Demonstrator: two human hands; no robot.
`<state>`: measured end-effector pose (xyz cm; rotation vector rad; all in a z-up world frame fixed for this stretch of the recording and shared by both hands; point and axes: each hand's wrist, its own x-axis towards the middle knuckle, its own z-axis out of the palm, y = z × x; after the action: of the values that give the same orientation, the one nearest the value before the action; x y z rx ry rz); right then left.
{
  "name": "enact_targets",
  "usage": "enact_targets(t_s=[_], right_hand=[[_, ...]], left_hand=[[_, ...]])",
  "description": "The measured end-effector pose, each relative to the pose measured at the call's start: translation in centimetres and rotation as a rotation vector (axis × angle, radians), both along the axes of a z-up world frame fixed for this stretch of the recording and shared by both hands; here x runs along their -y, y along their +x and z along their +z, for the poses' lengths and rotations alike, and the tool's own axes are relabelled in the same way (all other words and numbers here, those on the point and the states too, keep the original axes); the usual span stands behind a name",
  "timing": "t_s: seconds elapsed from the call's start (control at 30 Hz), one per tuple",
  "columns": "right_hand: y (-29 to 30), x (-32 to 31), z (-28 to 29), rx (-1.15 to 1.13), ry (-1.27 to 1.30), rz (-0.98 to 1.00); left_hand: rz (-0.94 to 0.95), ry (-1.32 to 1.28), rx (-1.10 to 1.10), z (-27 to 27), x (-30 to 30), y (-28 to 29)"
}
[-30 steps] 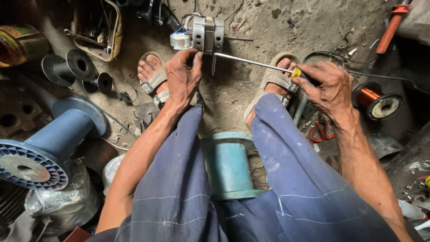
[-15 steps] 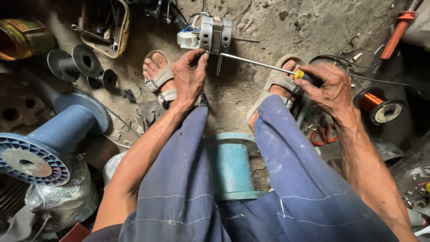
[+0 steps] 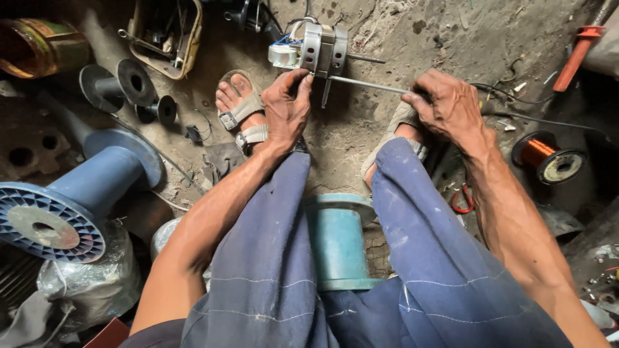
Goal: Assembling an electric motor by fitting components together with a hammer and securing them with screws using a screwdriver.
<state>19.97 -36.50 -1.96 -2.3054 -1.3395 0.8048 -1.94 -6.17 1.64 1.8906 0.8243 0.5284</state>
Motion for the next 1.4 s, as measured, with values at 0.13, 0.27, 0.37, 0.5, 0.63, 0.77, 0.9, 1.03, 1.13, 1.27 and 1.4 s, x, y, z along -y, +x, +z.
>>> enact_targets(t_s=[0.13,0.27,0.37,0.5,0.63,0.77,0.9,1.03,1.13,1.27,1.4], right_hand=[[-0.6,0.1,-2.5,-0.141,-0.159,-0.135],[-0.9,-1.7,-1.0,-0.136,-0.039,-0.096],[-1.7,-2.7,0.1,-0.076,-0.045,-0.08],[-2.3,-2.9,-0.5,-0.178,-0.012,-0.166],[-2.6,-2.2,-2.1,-0.194,-0.075,-0.221],[-2.8,-4.1,-0.9,-0.198,0.063,-0.183],[-2.9,-5.3,-0.6,-0.204,0.012,-0.197],[-3.3,-5.9,-0.3,-0.155,-0.013,-0.195],[-3.7,-8.0,0.5,-0.262,0.123,-0.193],[-3.5,-8.5,1.1,-0.197,0.025,-0.215],[-3.8,-8.7,0.4,-0.225,0.068,-0.204]], left_hand=[[0.014,-0.039,-0.01,-0.1,0.0,0.0],[0.069,-0.145,-0.044,-0.4,0.2,0.0],[0.175,-0.377,-0.095,-0.7,0.7,0.3],[0.33,-0.671,-0.164,0.4,0.2,1.2],[0.341,-0.753,-0.217,0.9,-0.1,1.6],[0.345,-0.756,-0.224,0.6,0.2,1.5],[0.362,-0.818,-0.177,0.6,0.2,1.5],[0.374,-0.852,-0.16,-0.3,0.3,1.3],[0.368,-0.855,-0.155,-0.8,0.2,1.2],[0.355,-0.85,-0.167,-0.1,0.1,1.2],[0.369,-0.916,-0.149,-0.4,0.0,1.2]])
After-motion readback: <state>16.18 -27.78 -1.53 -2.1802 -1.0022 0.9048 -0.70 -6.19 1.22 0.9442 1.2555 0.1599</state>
